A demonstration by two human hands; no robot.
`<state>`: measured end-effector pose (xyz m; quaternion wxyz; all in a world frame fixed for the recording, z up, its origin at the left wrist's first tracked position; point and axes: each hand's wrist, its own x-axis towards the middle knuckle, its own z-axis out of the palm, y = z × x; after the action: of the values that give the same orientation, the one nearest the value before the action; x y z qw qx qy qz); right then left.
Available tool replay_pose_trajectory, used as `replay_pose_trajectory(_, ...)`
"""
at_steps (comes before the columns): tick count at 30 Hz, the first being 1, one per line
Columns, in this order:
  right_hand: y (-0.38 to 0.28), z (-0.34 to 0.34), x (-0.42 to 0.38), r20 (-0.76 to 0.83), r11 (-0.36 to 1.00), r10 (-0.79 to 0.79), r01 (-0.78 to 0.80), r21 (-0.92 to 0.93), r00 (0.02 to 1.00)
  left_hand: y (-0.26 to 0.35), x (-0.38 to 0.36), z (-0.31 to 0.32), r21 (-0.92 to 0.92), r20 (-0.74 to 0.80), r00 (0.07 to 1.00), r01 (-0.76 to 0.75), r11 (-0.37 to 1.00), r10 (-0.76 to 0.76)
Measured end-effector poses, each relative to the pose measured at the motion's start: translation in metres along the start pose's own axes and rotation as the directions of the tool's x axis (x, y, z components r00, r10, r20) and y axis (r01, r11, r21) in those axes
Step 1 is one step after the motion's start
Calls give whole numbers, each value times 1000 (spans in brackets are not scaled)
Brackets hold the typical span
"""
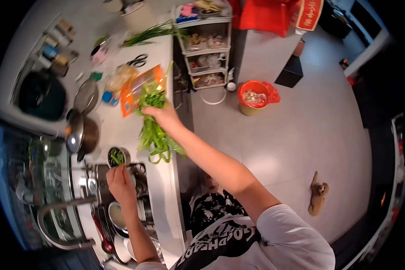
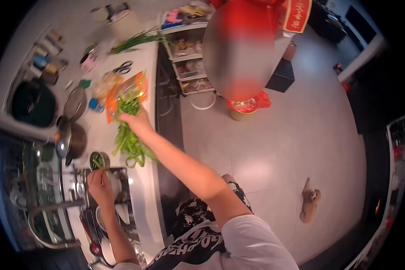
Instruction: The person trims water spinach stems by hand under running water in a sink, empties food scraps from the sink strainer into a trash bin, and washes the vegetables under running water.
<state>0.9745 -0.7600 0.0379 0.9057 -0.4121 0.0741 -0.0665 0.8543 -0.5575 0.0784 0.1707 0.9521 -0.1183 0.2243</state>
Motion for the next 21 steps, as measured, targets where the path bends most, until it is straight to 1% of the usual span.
replay_pose_trajectory(2,-52,-56,32,-83,999,32,-32,-1,996,54,52,36,-68,21,997,-66,995,68)
replay_pose_trajectory(3,-81,-81,43,-120,999,-12,15,31,993,80,76,57,-117,42,990,-128,985,133)
replay_pose_trajectory(4,-99,-113,59,-178,999,-16,23,38,984,109,98,79,-162,63,978,-185,969,197)
replay_pose_trajectory(6,-142,-177,82,-263,998,-59,64,10,963,171,137,130,-302,78,958,-241,922,276)
replay_pose_trajectory(8,-162,-253,112,-341,992,-128,116,-54,931,229,170,189,-371,102,918,-322,871,383)
replay_pose_trajectory(9,-170,-293,127,-428,989,-133,95,-110,894,259,182,224,-427,106,903,-336,840,416)
replay_pose_trajectory(10,-178,-333,140,-473,995,-91,61,-80,876,290,194,259,-479,117,888,-342,809,445)
replay_pose_trajectory(11,-179,-374,157,-515,979,-178,97,-181,838,317,204,300,-526,141,867,-344,778,478)
replay_pose_trajectory(12,-171,-419,175,-548,954,-256,117,-276,796,340,208,345,-567,170,844,-338,751,508)
replay_pose_trajectory(13,-158,-468,194,-578,940,-290,112,-323,763,363,212,394,-590,200,824,-330,737,530)
replay_pose_trajectory(15,-113,-565,227,-643,908,-354,84,-411,679,398,209,492,-666,271,798,-248,704,538)
replay_pose_trajectory(16,-94,-610,242,-677,925,-340,104,-365,652,412,204,540,-694,316,782,-195,693,537)
replay_pose_trajectory(17,-72,-651,253,-706,938,-326,124,-323,628,422,199,585,-710,365,748,-162,685,555)
replay_pose_trajectory(18,-46,-693,263,-730,949,-308,141,-282,610,430,193,633,-708,462,722,-49,704,515)
replay_pose_trajectory(19,-17,-740,273,-740,968,-243,113,-223,627,437,185,680,-688,558,685,66,723,468)
replay_pose_trajectory(20,26,-791,281,-771,967,-244,83,-242,588,439,173,725,-652,647,640,184,736,413)
replay_pose_trajectory(21,34,-819,278,-802,993,112,-39,110,587,422,141,805,-636,608,689,126,762,394)
